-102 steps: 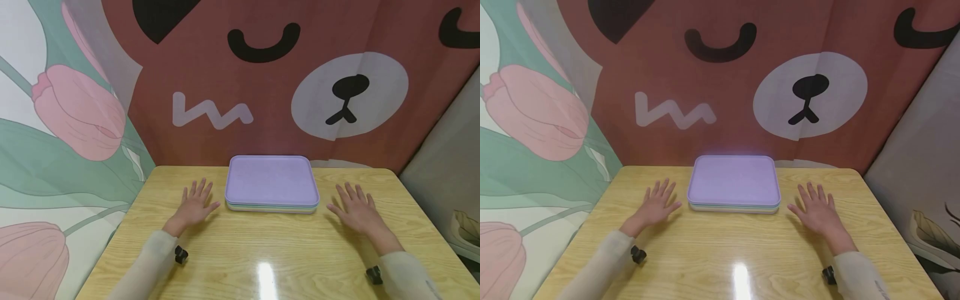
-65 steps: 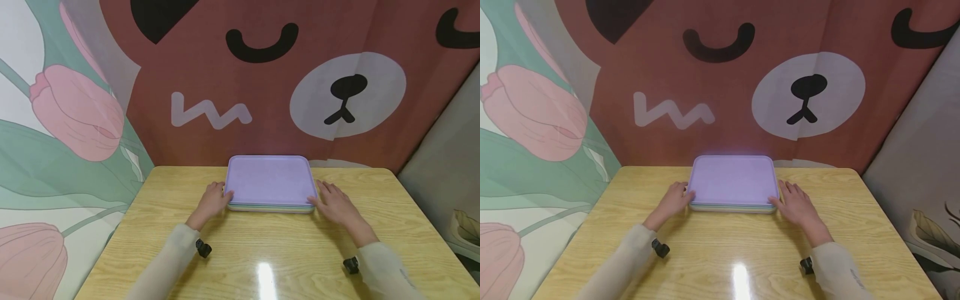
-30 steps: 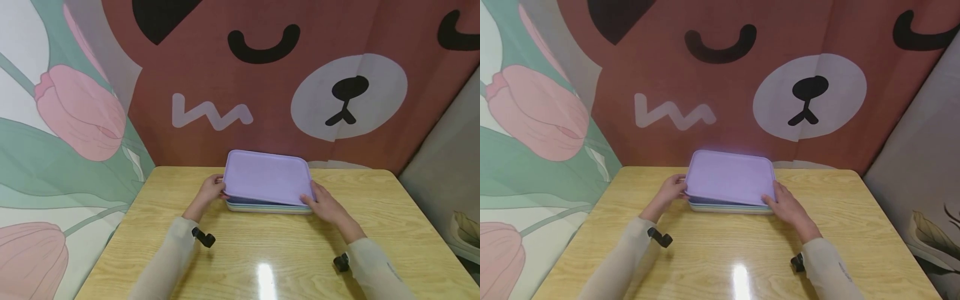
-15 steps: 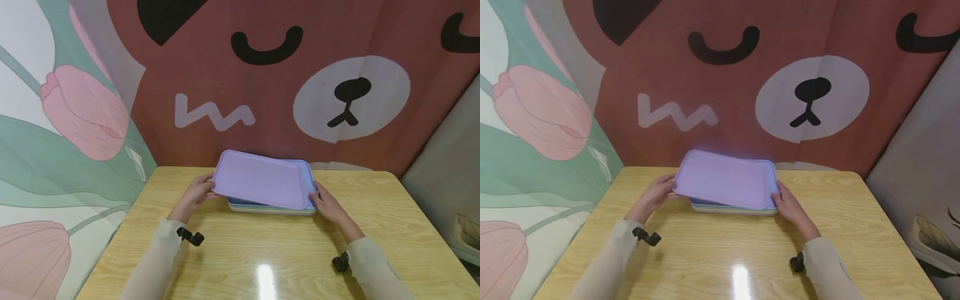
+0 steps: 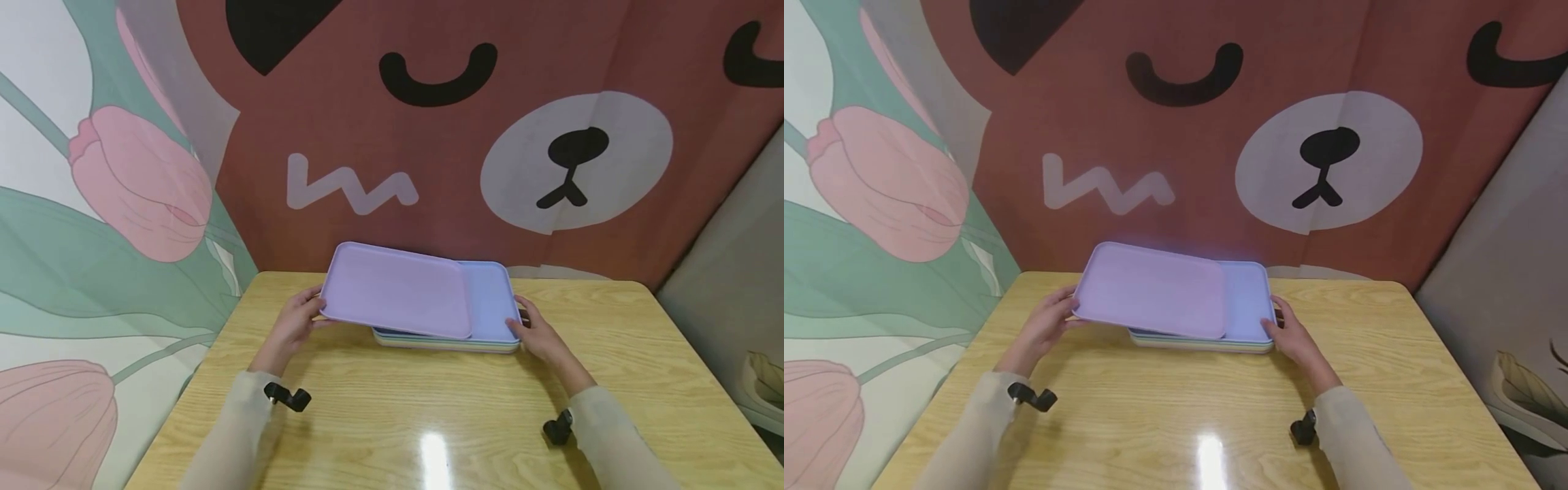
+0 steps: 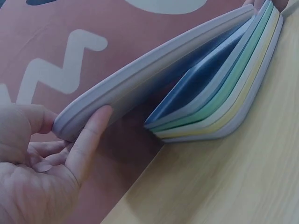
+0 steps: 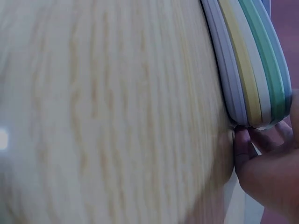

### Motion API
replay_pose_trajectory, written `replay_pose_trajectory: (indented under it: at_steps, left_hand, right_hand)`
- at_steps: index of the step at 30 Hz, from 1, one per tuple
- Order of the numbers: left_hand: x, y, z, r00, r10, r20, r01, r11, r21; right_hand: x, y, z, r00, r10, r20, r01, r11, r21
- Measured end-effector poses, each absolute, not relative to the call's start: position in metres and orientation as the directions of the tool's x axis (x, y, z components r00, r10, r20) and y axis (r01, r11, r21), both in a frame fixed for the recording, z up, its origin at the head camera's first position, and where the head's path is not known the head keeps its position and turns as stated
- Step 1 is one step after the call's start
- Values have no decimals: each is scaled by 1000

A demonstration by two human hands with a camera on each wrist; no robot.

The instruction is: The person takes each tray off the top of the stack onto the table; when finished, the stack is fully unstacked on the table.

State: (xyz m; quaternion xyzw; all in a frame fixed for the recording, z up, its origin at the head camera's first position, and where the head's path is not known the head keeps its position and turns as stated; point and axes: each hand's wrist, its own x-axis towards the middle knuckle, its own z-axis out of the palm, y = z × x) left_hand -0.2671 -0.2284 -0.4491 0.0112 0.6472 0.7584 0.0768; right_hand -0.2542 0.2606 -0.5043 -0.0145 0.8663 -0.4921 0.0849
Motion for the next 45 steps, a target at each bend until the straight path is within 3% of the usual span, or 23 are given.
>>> replay_pose_trajectory:
  at_steps: [11, 33, 45]
  left_hand:
    - [-259, -263, -447, -995, 96, -40, -57, -179, 982]
    - [-253, -348, -451, -995, 74, -73, -88, -225, 970]
    - [-247, -386, -456, -996, 86, -34, -59, -304, 951]
  right_hand:
    - [-254, 262, -506, -979, -94, -180, 123, 429, -895]
    - [-255, 261, -508, -977, -95, -191, 136, 413, -900]
    - [-254, 260, -506, -975, -89, -204, 150, 412, -899]
